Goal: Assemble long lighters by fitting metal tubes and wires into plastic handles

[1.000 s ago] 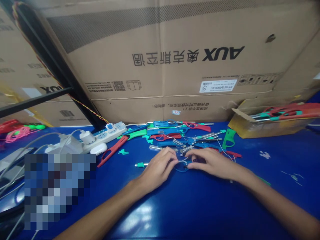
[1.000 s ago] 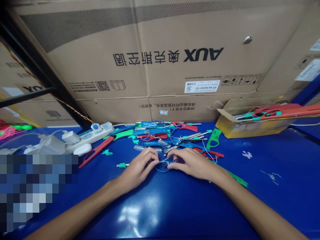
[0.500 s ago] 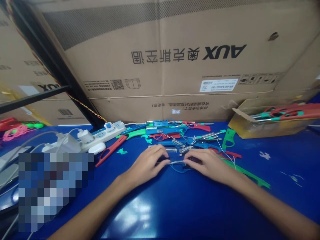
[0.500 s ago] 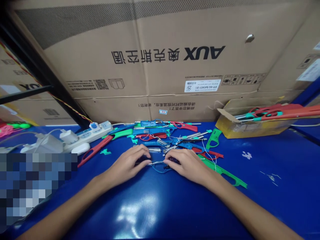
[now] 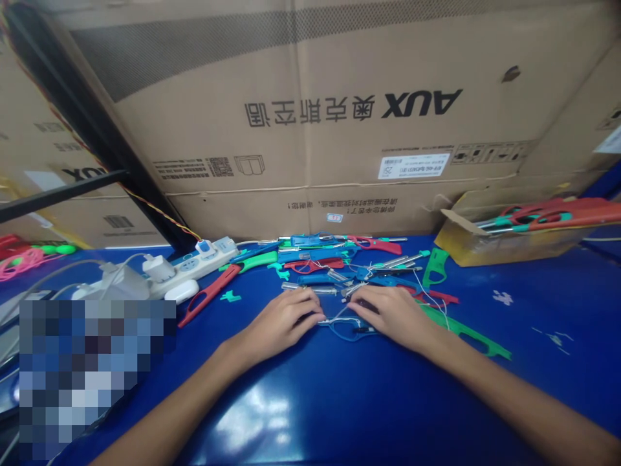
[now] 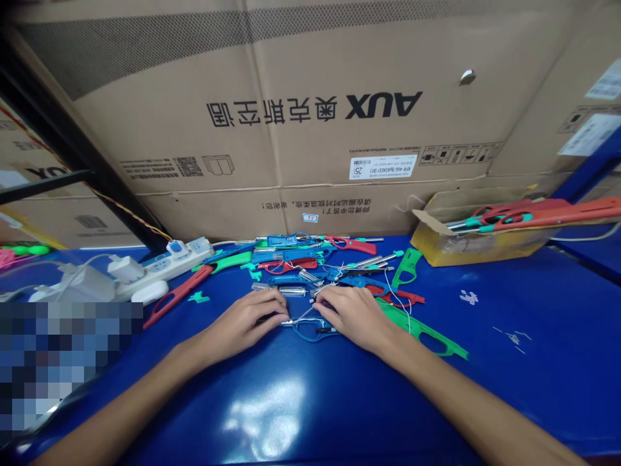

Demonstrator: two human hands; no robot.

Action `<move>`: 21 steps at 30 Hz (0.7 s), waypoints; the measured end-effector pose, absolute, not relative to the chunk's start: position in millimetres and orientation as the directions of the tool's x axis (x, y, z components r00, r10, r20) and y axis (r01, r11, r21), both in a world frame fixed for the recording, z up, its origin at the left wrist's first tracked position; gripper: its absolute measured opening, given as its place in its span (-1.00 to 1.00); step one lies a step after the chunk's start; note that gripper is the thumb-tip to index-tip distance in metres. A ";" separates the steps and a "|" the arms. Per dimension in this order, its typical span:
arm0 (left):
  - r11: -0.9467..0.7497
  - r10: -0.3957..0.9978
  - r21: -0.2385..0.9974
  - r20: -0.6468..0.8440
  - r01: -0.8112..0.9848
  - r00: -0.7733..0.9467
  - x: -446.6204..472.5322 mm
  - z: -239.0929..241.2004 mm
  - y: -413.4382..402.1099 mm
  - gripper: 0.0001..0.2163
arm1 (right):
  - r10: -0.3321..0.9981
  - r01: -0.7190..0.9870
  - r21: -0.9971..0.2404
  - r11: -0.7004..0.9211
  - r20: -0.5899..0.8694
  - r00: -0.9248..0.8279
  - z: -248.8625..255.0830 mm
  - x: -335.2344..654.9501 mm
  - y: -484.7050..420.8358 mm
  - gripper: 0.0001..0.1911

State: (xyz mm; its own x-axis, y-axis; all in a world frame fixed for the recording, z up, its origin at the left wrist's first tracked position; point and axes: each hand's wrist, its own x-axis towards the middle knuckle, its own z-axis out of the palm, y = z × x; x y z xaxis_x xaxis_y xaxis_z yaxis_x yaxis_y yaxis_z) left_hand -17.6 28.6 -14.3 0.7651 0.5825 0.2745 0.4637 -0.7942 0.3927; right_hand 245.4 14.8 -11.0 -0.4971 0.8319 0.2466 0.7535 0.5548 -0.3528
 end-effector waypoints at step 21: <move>-0.804 0.572 0.375 0.279 0.461 0.772 -15.4 -10.5 24.0 -0.83 | 0.826 0.766 -0.312 0.562 0.257 -0.501 -12.4 240.2 15.3 -0.74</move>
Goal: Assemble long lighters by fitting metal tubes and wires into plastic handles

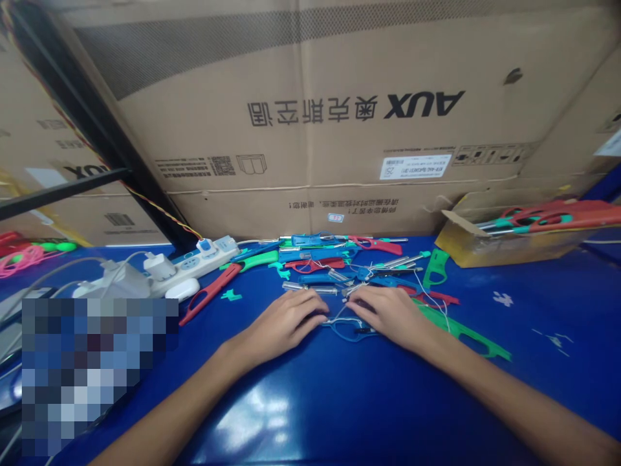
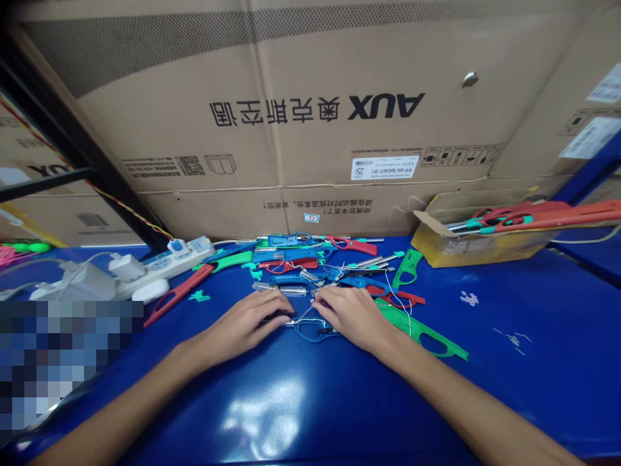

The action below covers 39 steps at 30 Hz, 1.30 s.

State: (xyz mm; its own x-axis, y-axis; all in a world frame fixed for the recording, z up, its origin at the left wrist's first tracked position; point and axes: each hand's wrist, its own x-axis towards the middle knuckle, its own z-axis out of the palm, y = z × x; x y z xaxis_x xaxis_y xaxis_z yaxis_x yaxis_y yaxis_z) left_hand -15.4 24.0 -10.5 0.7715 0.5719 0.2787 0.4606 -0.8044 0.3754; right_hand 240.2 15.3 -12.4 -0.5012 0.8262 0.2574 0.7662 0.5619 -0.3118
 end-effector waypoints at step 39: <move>-0.811 0.582 0.255 0.270 0.526 0.767 -15.0 -11.3 20.2 -0.76 | 0.809 0.751 -0.306 0.585 0.278 -0.518 1.0 263.3 22.9 -0.68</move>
